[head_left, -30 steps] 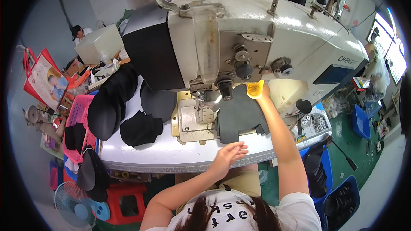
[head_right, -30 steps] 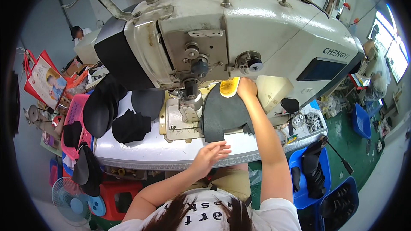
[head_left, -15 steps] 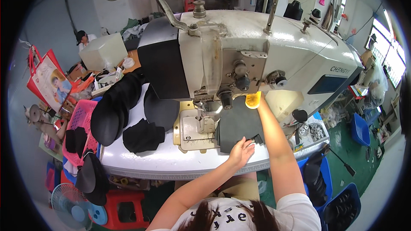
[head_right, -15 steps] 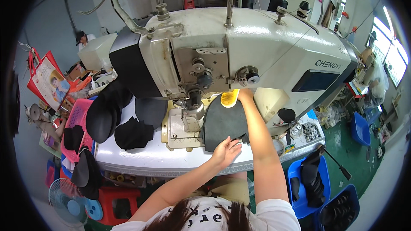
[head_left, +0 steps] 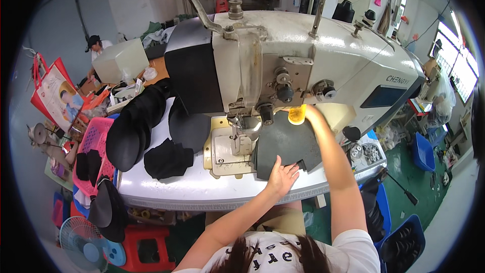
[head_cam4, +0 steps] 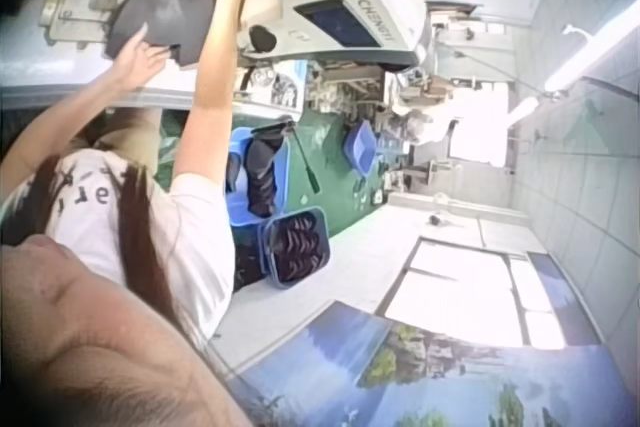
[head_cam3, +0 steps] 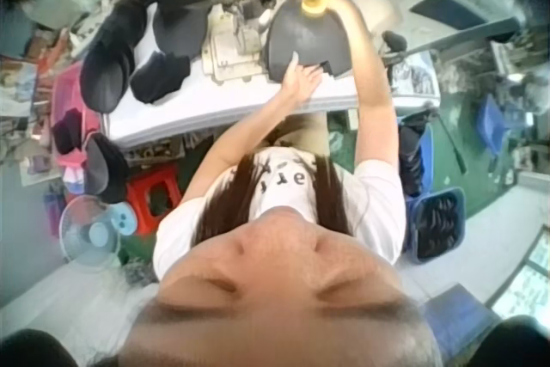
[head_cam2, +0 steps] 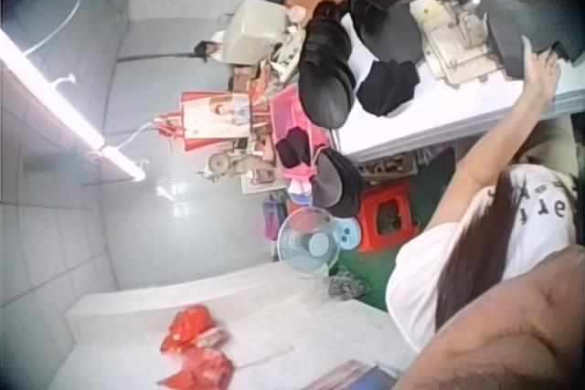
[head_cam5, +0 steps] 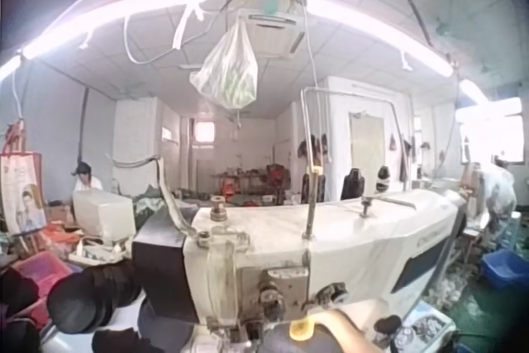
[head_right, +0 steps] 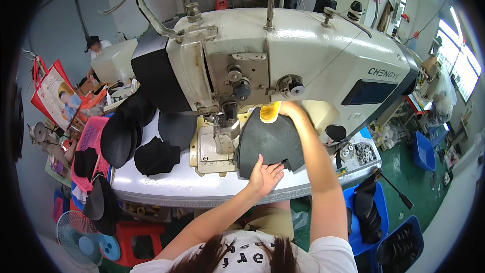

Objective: The person peels protective plastic film from padded pieces using thread snips, then aligns and stitches black fabric pieces together using a sewing machine, cutting threads with the snips between pieces.

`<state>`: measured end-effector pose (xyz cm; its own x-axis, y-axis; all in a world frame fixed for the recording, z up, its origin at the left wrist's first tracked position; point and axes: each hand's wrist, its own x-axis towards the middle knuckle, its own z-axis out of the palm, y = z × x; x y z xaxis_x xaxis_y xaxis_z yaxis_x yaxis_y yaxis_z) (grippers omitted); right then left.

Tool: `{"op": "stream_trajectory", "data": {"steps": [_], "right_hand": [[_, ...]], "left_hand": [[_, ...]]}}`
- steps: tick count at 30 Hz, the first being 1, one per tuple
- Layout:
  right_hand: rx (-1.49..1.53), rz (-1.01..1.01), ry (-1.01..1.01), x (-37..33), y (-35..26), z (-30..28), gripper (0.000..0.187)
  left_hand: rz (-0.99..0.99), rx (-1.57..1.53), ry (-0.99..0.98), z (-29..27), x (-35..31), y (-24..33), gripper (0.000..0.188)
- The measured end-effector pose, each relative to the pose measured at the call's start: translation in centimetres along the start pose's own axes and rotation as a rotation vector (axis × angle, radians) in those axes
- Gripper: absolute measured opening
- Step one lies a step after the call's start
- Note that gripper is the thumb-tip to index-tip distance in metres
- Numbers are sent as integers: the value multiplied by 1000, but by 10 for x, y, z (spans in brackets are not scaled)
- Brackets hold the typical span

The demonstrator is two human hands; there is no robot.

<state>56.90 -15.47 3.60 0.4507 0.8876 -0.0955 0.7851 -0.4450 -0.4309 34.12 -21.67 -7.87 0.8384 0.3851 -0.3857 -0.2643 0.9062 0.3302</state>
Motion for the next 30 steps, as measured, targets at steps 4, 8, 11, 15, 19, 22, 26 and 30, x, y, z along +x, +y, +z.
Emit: {"op": "stream_trajectory", "data": {"steps": [4, 8, 11, 15, 19, 22, 26, 30], "right_hand": [[84, -305, 47, -52, -18, -22, 55], [-258, -389, 226, -102, -28, -18, 51], [-244, -348, 305, -131, -51, -15, 45], [-138, -533, 321, -207, -82, -27, 38], [238, -465, 326, -266, -106, -16, 60], [289, -647, 465, -279, -111, 1, 77], [407, -820, 516, -286, -125, 36, 68], [415, -957, 467, -293, -137, 52, 73]], "left_hand": [[-4, -25, -34, -5, -9, -3, 90], [19, 20, -82, -9, -13, -9, 93], [26, 14, -103, -11, -18, -8, 98], [139, 42, -230, -13, -42, 0, 104], [275, 82, -338, -13, -71, 11, 107], [216, 5, -390, -17, -87, 20, 97], [16, -191, -564, -24, -93, 19, 53], [-132, -167, -613, -32, -100, 17, 51]]}}
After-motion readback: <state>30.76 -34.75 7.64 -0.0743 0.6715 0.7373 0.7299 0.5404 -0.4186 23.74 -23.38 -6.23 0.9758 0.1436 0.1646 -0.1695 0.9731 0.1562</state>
